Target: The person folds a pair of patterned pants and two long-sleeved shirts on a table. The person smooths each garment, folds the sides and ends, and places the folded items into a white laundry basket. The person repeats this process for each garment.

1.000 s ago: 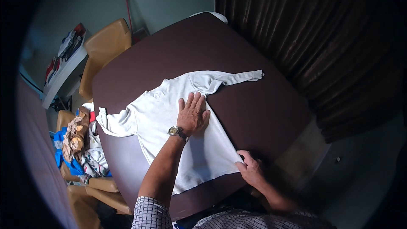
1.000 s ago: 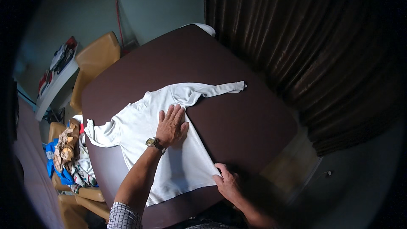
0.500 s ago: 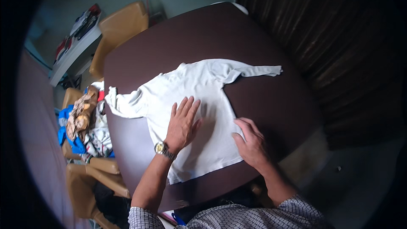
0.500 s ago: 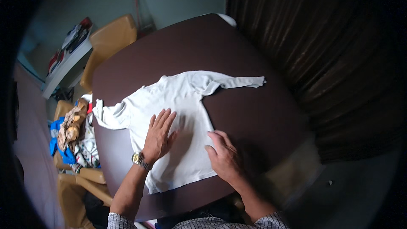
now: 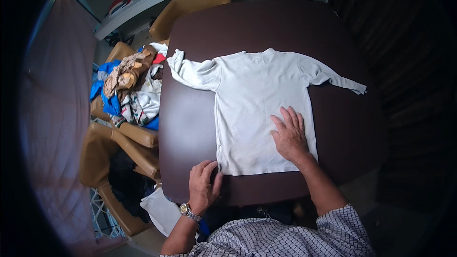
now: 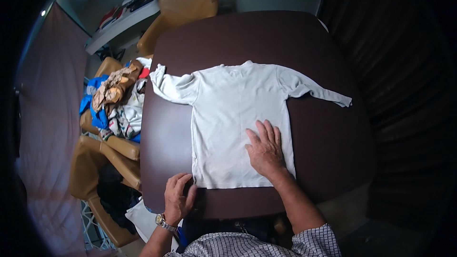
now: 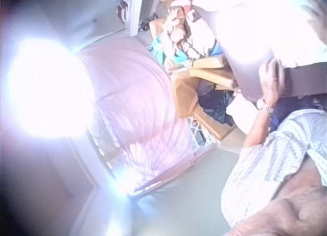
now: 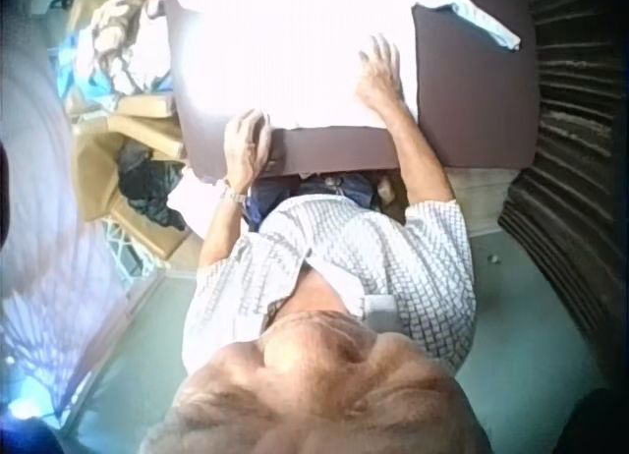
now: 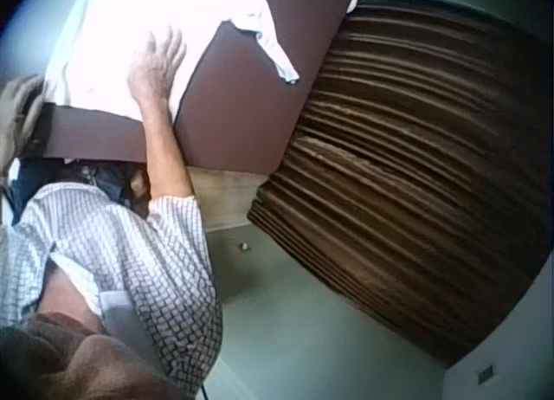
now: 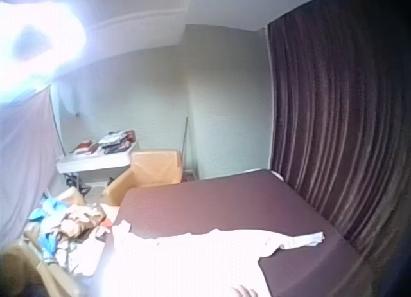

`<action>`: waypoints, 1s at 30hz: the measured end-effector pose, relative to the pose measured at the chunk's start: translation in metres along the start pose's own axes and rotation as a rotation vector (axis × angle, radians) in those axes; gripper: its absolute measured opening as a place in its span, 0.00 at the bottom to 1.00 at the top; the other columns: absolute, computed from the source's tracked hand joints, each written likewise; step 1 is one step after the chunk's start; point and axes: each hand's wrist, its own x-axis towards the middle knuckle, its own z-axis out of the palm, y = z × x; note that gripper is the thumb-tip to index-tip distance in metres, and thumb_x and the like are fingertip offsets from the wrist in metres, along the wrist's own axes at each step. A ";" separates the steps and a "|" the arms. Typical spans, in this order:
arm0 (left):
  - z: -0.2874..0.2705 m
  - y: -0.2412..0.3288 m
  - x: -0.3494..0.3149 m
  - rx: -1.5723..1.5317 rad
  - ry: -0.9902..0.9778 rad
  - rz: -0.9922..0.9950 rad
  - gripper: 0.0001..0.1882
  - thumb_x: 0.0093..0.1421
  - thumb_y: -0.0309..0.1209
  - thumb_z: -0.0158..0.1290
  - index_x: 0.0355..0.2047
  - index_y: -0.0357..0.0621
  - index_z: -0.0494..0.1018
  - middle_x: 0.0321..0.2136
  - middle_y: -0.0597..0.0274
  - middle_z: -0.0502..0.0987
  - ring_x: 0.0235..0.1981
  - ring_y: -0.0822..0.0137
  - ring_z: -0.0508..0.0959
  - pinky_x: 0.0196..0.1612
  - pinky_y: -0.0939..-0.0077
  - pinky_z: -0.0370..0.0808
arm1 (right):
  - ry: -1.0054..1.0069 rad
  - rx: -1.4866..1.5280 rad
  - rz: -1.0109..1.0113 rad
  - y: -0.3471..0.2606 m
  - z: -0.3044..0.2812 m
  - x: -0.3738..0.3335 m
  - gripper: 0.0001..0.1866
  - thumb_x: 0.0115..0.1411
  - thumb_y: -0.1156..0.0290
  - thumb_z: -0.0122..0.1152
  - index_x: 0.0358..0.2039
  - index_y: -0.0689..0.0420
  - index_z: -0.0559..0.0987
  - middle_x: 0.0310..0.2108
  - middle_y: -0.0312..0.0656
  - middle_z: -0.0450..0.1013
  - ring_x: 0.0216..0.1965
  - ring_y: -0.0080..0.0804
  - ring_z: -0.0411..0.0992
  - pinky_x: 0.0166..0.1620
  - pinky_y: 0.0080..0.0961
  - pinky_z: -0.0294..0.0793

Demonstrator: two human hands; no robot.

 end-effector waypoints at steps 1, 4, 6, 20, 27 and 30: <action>-0.003 0.007 -0.003 0.007 -0.008 0.000 0.23 0.60 0.28 0.70 0.55 0.41 0.79 0.55 0.47 0.79 0.54 0.45 0.79 0.58 0.51 0.75 | -0.021 -0.013 0.021 -0.001 0.001 0.000 0.29 0.69 0.63 0.68 0.68 0.55 0.76 0.73 0.55 0.63 0.78 0.59 0.54 0.79 0.58 0.48; 0.003 0.009 -0.004 0.040 0.049 0.011 0.26 0.57 0.30 0.72 0.55 0.42 0.78 0.50 0.49 0.79 0.48 0.47 0.78 0.53 0.53 0.75 | -0.006 -0.027 0.020 0.003 0.006 -0.002 0.29 0.69 0.63 0.67 0.69 0.54 0.76 0.74 0.55 0.62 0.79 0.58 0.53 0.80 0.58 0.47; 0.014 0.002 -0.002 0.076 0.088 0.000 0.26 0.57 0.30 0.73 0.55 0.43 0.78 0.49 0.50 0.79 0.47 0.47 0.77 0.51 0.53 0.74 | -0.012 -0.032 0.025 0.004 0.009 -0.001 0.29 0.69 0.63 0.67 0.69 0.53 0.76 0.76 0.54 0.61 0.80 0.56 0.52 0.80 0.58 0.46; 0.019 -0.018 -0.031 -0.054 0.279 -0.048 0.12 0.61 0.30 0.70 0.30 0.46 0.75 0.28 0.58 0.78 0.33 0.52 0.76 0.42 0.56 0.68 | 0.087 -0.080 -0.062 0.018 0.022 -0.001 0.28 0.67 0.64 0.66 0.67 0.54 0.77 0.72 0.56 0.65 0.77 0.59 0.57 0.78 0.57 0.52; 0.015 -0.021 -0.045 0.044 0.265 -0.097 0.12 0.61 0.32 0.70 0.27 0.47 0.76 0.25 0.59 0.79 0.32 0.53 0.76 0.42 0.56 0.66 | 0.111 -0.099 -0.085 0.019 0.025 0.000 0.28 0.67 0.64 0.66 0.67 0.54 0.77 0.72 0.56 0.66 0.76 0.59 0.58 0.78 0.57 0.53; 0.016 -0.021 -0.042 0.042 0.256 -0.092 0.11 0.61 0.32 0.70 0.28 0.47 0.77 0.26 0.58 0.80 0.32 0.52 0.77 0.42 0.55 0.67 | 0.118 -0.102 -0.063 0.019 0.023 0.000 0.27 0.65 0.63 0.68 0.64 0.55 0.79 0.70 0.56 0.68 0.75 0.59 0.60 0.77 0.56 0.55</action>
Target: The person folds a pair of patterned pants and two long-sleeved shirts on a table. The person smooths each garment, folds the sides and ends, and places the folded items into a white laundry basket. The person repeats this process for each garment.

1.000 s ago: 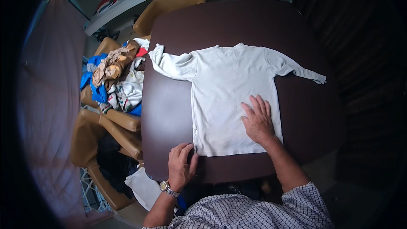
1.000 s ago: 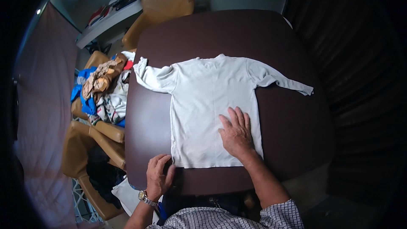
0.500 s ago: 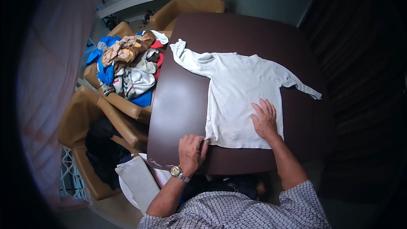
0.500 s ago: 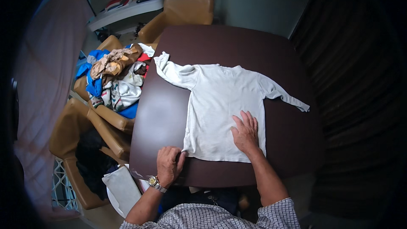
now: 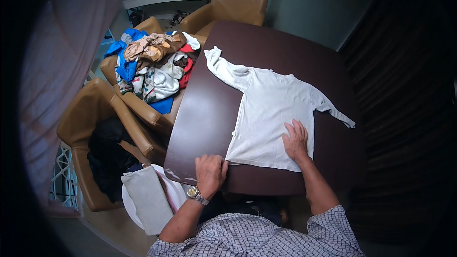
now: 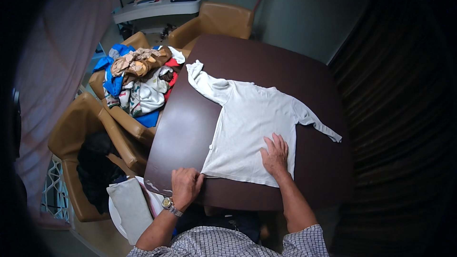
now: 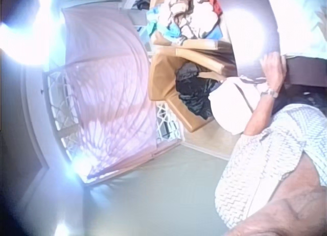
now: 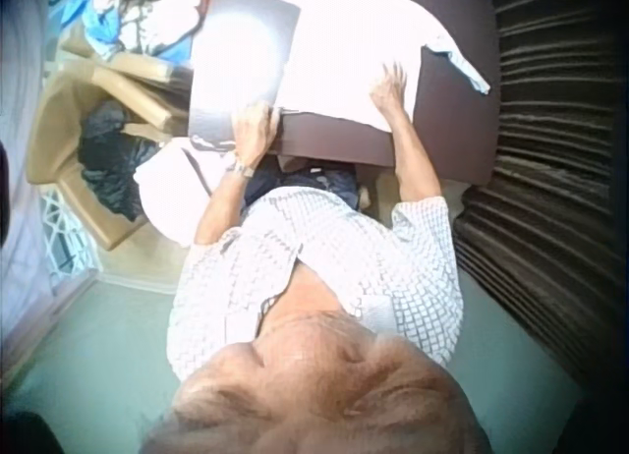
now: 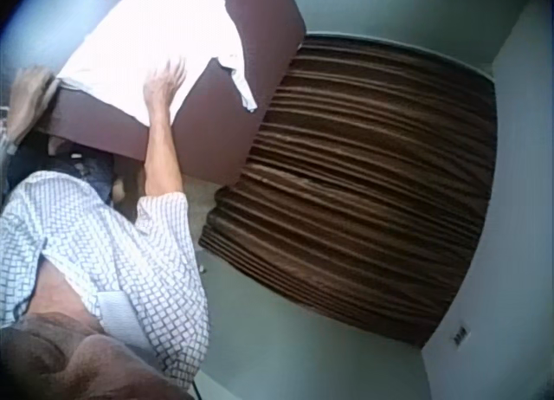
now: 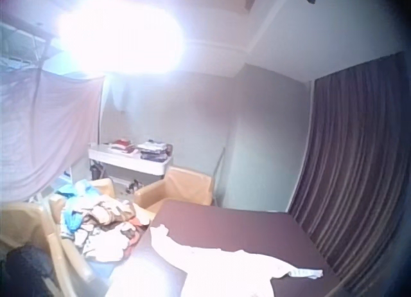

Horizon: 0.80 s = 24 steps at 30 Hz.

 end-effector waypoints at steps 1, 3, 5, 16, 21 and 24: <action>0.000 0.000 0.000 -0.002 -0.007 -0.004 0.10 0.61 0.32 0.69 0.28 0.47 0.78 0.27 0.58 0.80 0.33 0.52 0.77 0.42 0.55 0.68 | -0.001 0.006 0.008 -0.011 -0.006 0.001 0.26 0.64 0.64 0.69 0.62 0.55 0.80 0.69 0.56 0.69 0.74 0.59 0.61 0.76 0.56 0.57; 0.003 -0.004 -0.002 -0.042 -0.021 -0.038 0.08 0.61 0.32 0.67 0.29 0.47 0.79 0.28 0.57 0.82 0.33 0.51 0.79 0.42 0.53 0.68 | -0.026 0.104 -0.050 -0.036 -0.017 -0.001 0.25 0.60 0.65 0.73 0.57 0.55 0.82 0.67 0.54 0.71 0.73 0.58 0.63 0.74 0.55 0.60; 0.004 -0.005 -0.004 -0.080 -0.036 -0.072 0.07 0.61 0.32 0.66 0.29 0.47 0.80 0.28 0.56 0.83 0.34 0.50 0.80 0.42 0.52 0.69 | -0.079 0.294 -0.178 -0.074 -0.029 -0.008 0.24 0.56 0.66 0.77 0.53 0.55 0.83 0.65 0.53 0.72 0.71 0.57 0.64 0.73 0.53 0.64; 0.000 -0.007 0.001 -0.161 -0.035 -0.150 0.06 0.61 0.30 0.64 0.28 0.46 0.80 0.27 0.56 0.82 0.33 0.49 0.80 0.41 0.51 0.70 | -0.062 0.297 -0.281 -0.135 -0.027 -0.043 0.10 0.62 0.74 0.71 0.43 0.57 0.83 0.57 0.51 0.78 0.63 0.56 0.73 0.67 0.48 0.71; 0.002 -0.006 0.002 -0.149 0.000 -0.136 0.05 0.61 0.29 0.63 0.29 0.46 0.78 0.25 0.56 0.81 0.32 0.48 0.80 0.39 0.50 0.71 | -0.136 0.466 -0.200 -0.120 -0.021 -0.033 0.07 0.66 0.74 0.65 0.43 0.58 0.83 0.50 0.50 0.80 0.59 0.55 0.75 0.64 0.49 0.72; 0.001 -0.008 0.004 -0.178 -0.003 -0.158 0.06 0.62 0.30 0.62 0.29 0.43 0.79 0.26 0.51 0.82 0.31 0.45 0.81 0.39 0.48 0.74 | -0.186 0.502 -0.160 -0.115 -0.024 -0.024 0.07 0.66 0.72 0.65 0.44 0.58 0.83 0.49 0.49 0.81 0.57 0.54 0.76 0.63 0.48 0.73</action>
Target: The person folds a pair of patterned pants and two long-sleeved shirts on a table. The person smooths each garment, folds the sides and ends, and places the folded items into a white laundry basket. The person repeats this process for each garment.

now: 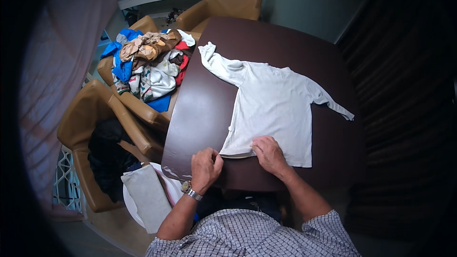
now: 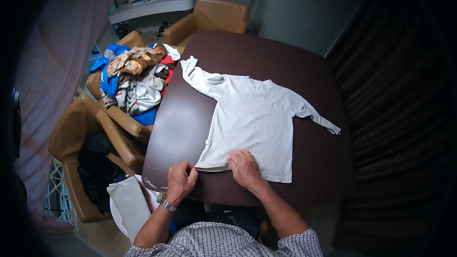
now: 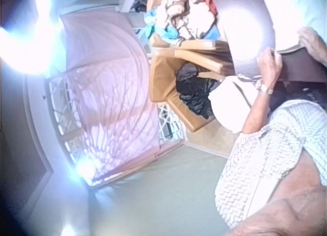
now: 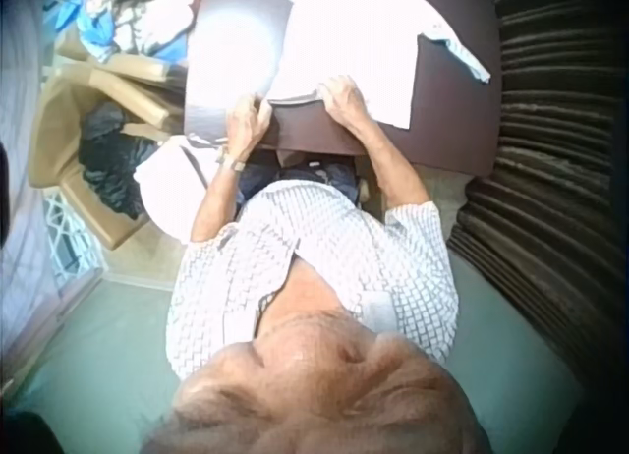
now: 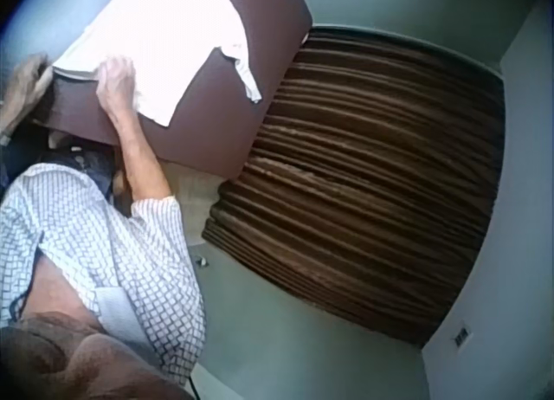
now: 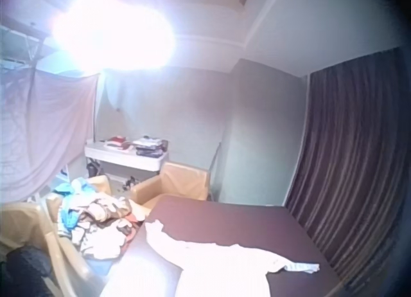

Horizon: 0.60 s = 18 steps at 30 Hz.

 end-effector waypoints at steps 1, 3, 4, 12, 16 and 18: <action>0.000 0.000 0.001 -0.013 -0.004 -0.009 0.07 0.63 0.30 0.62 0.29 0.41 0.79 0.26 0.49 0.82 0.31 0.43 0.81 0.39 0.47 0.76 | 0.002 -0.012 -0.010 0.000 -0.002 0.000 0.07 0.66 0.72 0.66 0.44 0.57 0.83 0.50 0.49 0.81 0.57 0.53 0.76 0.63 0.48 0.73; -0.001 0.000 0.003 -0.022 -0.002 -0.001 0.07 0.63 0.30 0.61 0.30 0.40 0.80 0.26 0.47 0.83 0.29 0.44 0.82 0.37 0.50 0.78 | 0.010 -0.057 -0.034 -0.005 -0.007 -0.003 0.10 0.64 0.71 0.69 0.45 0.57 0.84 0.52 0.49 0.79 0.58 0.53 0.75 0.63 0.48 0.73; -0.001 -0.001 0.003 -0.025 0.001 0.001 0.07 0.63 0.29 0.61 0.30 0.39 0.80 0.26 0.47 0.83 0.29 0.44 0.83 0.35 0.51 0.78 | 0.017 -0.091 -0.047 -0.011 -0.012 -0.008 0.12 0.63 0.70 0.70 0.46 0.57 0.83 0.54 0.49 0.79 0.59 0.53 0.74 0.63 0.48 0.72; 0.002 -0.007 0.008 -0.374 -0.102 -0.334 0.07 0.66 0.29 0.60 0.33 0.37 0.80 0.24 0.54 0.83 0.25 0.66 0.83 0.32 0.68 0.78 | 0.091 -0.285 0.089 -0.014 -0.029 -0.074 0.27 0.56 0.70 0.76 0.56 0.56 0.80 0.62 0.51 0.73 0.65 0.55 0.69 0.67 0.51 0.68; 0.010 -0.016 0.012 -0.479 -0.103 -0.389 0.07 0.66 0.28 0.60 0.33 0.36 0.80 0.23 0.61 0.81 0.25 0.71 0.79 0.32 0.69 0.77 | 0.215 -0.294 0.081 0.003 -0.032 -0.081 0.13 0.59 0.75 0.70 0.45 0.57 0.83 0.55 0.48 0.77 0.61 0.53 0.73 0.64 0.47 0.71; 0.008 -0.012 0.015 -0.395 -0.100 -0.350 0.07 0.65 0.28 0.60 0.33 0.36 0.79 0.23 0.58 0.81 0.24 0.67 0.80 0.32 0.68 0.77 | 0.246 -0.299 0.078 0.007 -0.032 -0.080 0.05 0.62 0.76 0.66 0.40 0.57 0.83 0.52 0.46 0.79 0.57 0.50 0.75 0.60 0.46 0.74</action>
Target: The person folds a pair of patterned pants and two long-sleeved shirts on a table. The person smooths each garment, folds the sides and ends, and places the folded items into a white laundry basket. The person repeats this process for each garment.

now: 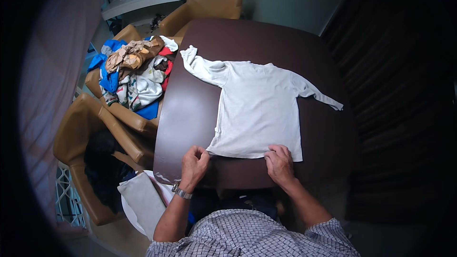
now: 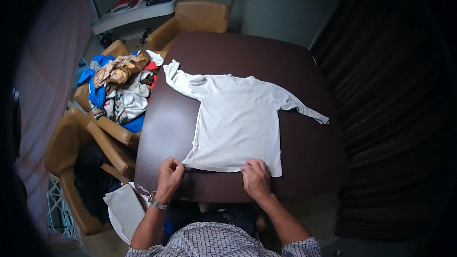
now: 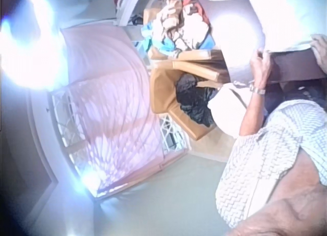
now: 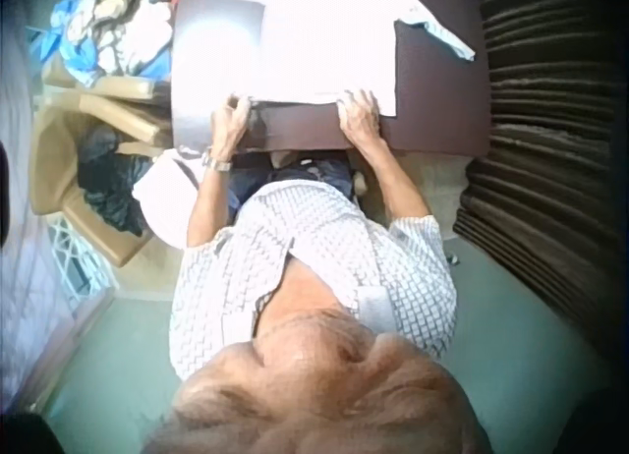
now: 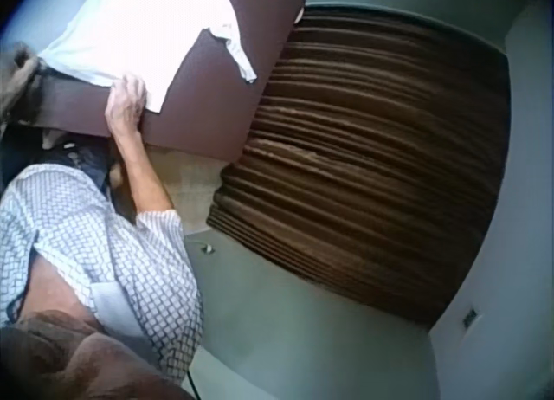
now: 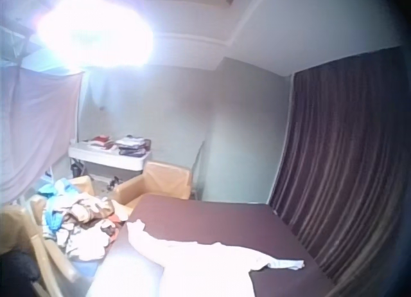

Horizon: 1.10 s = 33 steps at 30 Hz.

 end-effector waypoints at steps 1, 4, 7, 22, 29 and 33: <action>0.000 0.005 -0.001 0.067 0.013 0.041 0.07 0.65 0.28 0.60 0.33 0.36 0.79 0.22 0.56 0.81 0.24 0.63 0.81 0.32 0.66 0.78 | -0.009 0.003 0.003 0.002 0.000 0.002 0.04 0.63 0.75 0.65 0.39 0.57 0.83 0.51 0.46 0.79 0.56 0.50 0.75 0.59 0.47 0.74; -0.005 0.024 -0.007 0.289 0.014 0.141 0.06 0.64 0.27 0.61 0.34 0.36 0.79 0.26 0.51 0.82 0.28 0.52 0.83 0.36 0.59 0.79 | -0.049 0.038 0.056 0.013 0.000 0.008 0.03 0.67 0.73 0.62 0.40 0.55 0.81 0.47 0.46 0.80 0.52 0.51 0.75 0.55 0.48 0.74; -0.006 0.026 -0.012 0.539 0.002 0.259 0.08 0.61 0.27 0.63 0.38 0.38 0.79 0.36 0.47 0.84 0.40 0.44 0.83 0.46 0.53 0.79 | -0.101 0.097 0.130 0.015 -0.008 0.021 0.03 0.70 0.71 0.59 0.42 0.54 0.79 0.42 0.45 0.81 0.49 0.52 0.77 0.54 0.49 0.73; 0.063 0.058 0.008 0.509 -0.515 0.925 0.24 0.59 0.36 0.72 0.55 0.49 0.81 0.58 0.54 0.80 0.58 0.49 0.78 0.62 0.54 0.74 | -0.207 -0.074 0.021 0.023 -0.018 0.012 0.05 0.65 0.69 0.66 0.40 0.54 0.83 0.47 0.42 0.75 0.55 0.47 0.72 0.55 0.45 0.72; 0.085 0.050 0.017 0.616 -0.450 0.873 0.15 0.61 0.34 0.68 0.46 0.47 0.81 0.50 0.58 0.83 0.50 0.51 0.79 0.52 0.53 0.75 | -0.285 0.098 0.138 0.036 -0.020 0.034 0.07 0.73 0.67 0.61 0.44 0.55 0.75 0.37 0.49 0.80 0.47 0.57 0.77 0.53 0.55 0.71; 0.095 0.055 0.036 0.499 -0.405 0.813 0.06 0.66 0.32 0.65 0.39 0.47 0.80 0.35 0.54 0.84 0.37 0.48 0.81 0.42 0.51 0.77 | -0.285 0.064 0.195 0.043 -0.015 0.049 0.06 0.73 0.68 0.60 0.44 0.55 0.75 0.37 0.49 0.79 0.47 0.55 0.77 0.53 0.53 0.72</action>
